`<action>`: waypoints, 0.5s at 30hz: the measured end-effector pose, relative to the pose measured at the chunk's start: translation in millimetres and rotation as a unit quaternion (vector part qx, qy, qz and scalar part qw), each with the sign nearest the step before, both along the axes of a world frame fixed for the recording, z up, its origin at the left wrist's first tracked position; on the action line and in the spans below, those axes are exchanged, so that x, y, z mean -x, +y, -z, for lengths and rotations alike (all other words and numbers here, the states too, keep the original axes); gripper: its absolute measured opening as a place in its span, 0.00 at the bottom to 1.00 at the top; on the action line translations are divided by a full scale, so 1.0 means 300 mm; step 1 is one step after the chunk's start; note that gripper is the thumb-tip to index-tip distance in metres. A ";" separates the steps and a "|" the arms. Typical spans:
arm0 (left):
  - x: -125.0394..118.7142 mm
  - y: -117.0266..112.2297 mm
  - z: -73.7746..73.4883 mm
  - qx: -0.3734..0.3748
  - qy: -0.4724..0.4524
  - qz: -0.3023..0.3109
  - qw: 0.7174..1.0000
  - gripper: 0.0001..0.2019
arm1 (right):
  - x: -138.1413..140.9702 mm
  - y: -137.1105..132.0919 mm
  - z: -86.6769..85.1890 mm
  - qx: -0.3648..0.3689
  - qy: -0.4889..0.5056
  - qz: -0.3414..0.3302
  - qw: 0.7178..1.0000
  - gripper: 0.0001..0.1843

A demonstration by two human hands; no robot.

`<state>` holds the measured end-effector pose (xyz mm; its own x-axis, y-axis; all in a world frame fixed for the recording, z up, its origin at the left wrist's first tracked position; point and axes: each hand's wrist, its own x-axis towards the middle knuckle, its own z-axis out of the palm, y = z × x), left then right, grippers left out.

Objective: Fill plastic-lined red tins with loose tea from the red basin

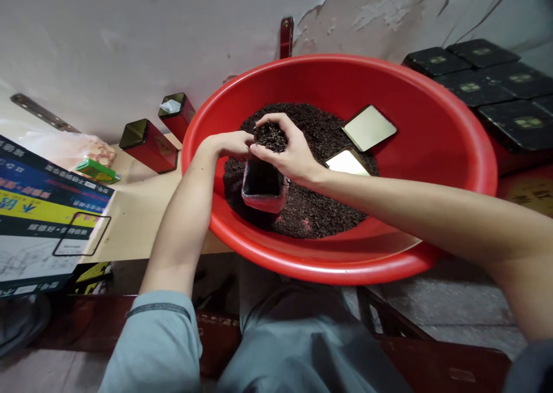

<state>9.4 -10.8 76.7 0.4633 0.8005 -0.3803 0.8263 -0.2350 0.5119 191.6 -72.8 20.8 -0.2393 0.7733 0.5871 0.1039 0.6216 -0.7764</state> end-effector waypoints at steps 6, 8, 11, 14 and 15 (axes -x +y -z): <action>0.004 0.007 0.003 -0.007 0.017 0.013 1.000 0.06 | 0.001 -0.014 -0.014 0.013 -0.016 0.017 1.000 0.28; 0.011 0.014 0.010 -0.002 0.017 0.022 1.000 0.05 | 0.004 -0.019 -0.022 0.016 -0.016 0.001 1.000 0.27; 0.022 0.026 0.021 0.002 0.031 0.024 0.999 0.08 | -0.003 -0.012 -0.041 0.038 -0.020 -0.060 0.997 0.24; 0.028 0.028 0.020 0.007 0.029 0.038 0.999 0.20 | -0.050 0.045 -0.054 0.070 -0.019 -0.096 0.993 0.23; 0.028 0.025 0.016 0.011 0.030 0.043 0.999 0.25 | -0.075 0.075 -0.052 0.077 -0.033 -0.089 0.993 0.23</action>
<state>0.9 -3.2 71.8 0.5056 0.7499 -0.4266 0.8330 -0.2957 0.4676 214.1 -50.2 36.4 -0.4149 0.7942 0.4440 0.0572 0.5098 -0.8584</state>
